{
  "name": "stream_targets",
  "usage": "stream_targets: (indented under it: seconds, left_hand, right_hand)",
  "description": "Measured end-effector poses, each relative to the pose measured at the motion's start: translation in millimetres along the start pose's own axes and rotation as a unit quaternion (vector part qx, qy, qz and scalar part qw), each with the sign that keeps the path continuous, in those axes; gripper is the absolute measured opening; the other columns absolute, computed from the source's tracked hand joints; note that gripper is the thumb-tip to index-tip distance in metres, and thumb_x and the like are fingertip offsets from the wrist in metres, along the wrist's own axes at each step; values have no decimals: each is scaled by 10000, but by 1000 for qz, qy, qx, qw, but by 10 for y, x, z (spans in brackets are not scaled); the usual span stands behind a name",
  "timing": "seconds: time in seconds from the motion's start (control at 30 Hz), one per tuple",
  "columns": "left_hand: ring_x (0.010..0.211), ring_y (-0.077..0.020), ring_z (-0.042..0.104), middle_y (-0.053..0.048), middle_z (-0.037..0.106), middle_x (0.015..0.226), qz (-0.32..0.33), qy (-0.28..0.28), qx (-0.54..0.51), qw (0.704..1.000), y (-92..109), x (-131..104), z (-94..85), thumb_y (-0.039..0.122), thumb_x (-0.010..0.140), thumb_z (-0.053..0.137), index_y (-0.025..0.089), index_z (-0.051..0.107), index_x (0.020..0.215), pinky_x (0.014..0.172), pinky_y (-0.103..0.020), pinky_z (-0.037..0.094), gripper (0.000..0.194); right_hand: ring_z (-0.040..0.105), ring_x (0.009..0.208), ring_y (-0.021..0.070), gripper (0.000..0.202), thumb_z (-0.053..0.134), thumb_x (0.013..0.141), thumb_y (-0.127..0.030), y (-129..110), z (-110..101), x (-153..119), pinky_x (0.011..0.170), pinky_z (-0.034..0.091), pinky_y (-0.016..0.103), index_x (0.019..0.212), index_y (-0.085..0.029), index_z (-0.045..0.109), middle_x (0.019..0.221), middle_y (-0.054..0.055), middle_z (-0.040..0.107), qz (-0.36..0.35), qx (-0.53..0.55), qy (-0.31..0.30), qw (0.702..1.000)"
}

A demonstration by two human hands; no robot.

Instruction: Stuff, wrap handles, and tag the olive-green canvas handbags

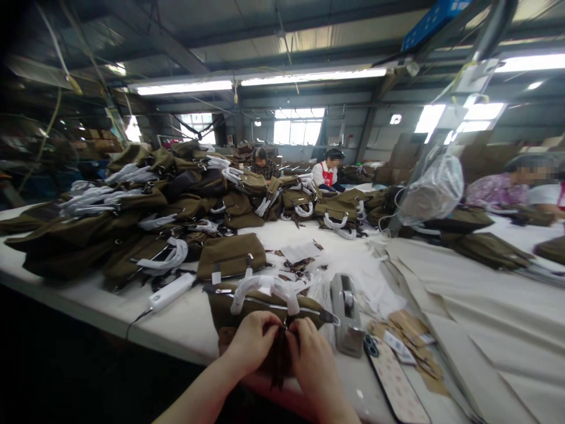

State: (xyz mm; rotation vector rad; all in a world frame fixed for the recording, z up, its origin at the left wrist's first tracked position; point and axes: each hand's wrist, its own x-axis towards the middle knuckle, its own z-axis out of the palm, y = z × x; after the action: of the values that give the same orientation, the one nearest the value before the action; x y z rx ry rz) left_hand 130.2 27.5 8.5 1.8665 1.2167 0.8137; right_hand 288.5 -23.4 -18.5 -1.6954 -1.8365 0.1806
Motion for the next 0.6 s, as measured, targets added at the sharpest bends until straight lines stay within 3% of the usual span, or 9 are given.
stream_targets:
  seconds: [0.2, 0.3, 0.4, 0.53, 0.6]
  left_hand:
    - [777, -236, 688, -80, 758, 794, -32, -16, -32, 999, -4, 2, 103, 179, 770, 511, 161, 753, 794, 763, -348, 495, 244]
    - [748, -235, 668, -89, 739, 758, -60, 4, -101, 993, -43, 15, 168, 173, 750, 525, 138, 738, 770, 738, -347, 486, 216]
    - [671, -191, 640, -61, 710, 691, -80, -16, -172, 982, -87, 27, 232, 172, 743, 538, 121, 724, 779, 673, -297, 482, 197]
    - [608, -147, 594, -20, 673, 640, -77, -32, -248, 965, -140, 2, 301, 191, 750, 565, 121, 714, 767, 627, -259, 450, 165]
    - [621, -154, 597, -24, 676, 650, -64, -27, -255, 964, -148, -26, 308, 189, 756, 568, 126, 713, 753, 630, -264, 449, 159]
  right_hand:
    - [643, 805, 223, 169, 413, 949, -246, -20, -52, 6, 712, 485, 354, 854, -215, 550, 856, 46, 626, -10, 16, -13, 1000]
    - [639, 795, 218, 149, 440, 925, -238, -38, -78, 12, 708, 483, 346, 841, -214, 561, 850, 46, 637, -13, 24, -7, 1000]
    - [636, 793, 214, 129, 479, 905, -260, -51, -112, 22, 707, 486, 328, 844, -210, 582, 837, 49, 662, -5, 64, 12, 998]
    - [628, 708, 210, 248, 492, 926, -372, -71, -127, 57, 647, 472, 314, 786, -211, 619, 761, 46, 671, 54, 96, 34, 993]
    - [630, 734, 212, 255, 507, 926, -377, -80, -127, 76, 672, 471, 315, 770, -218, 632, 782, 45, 671, 42, 102, 31, 993]
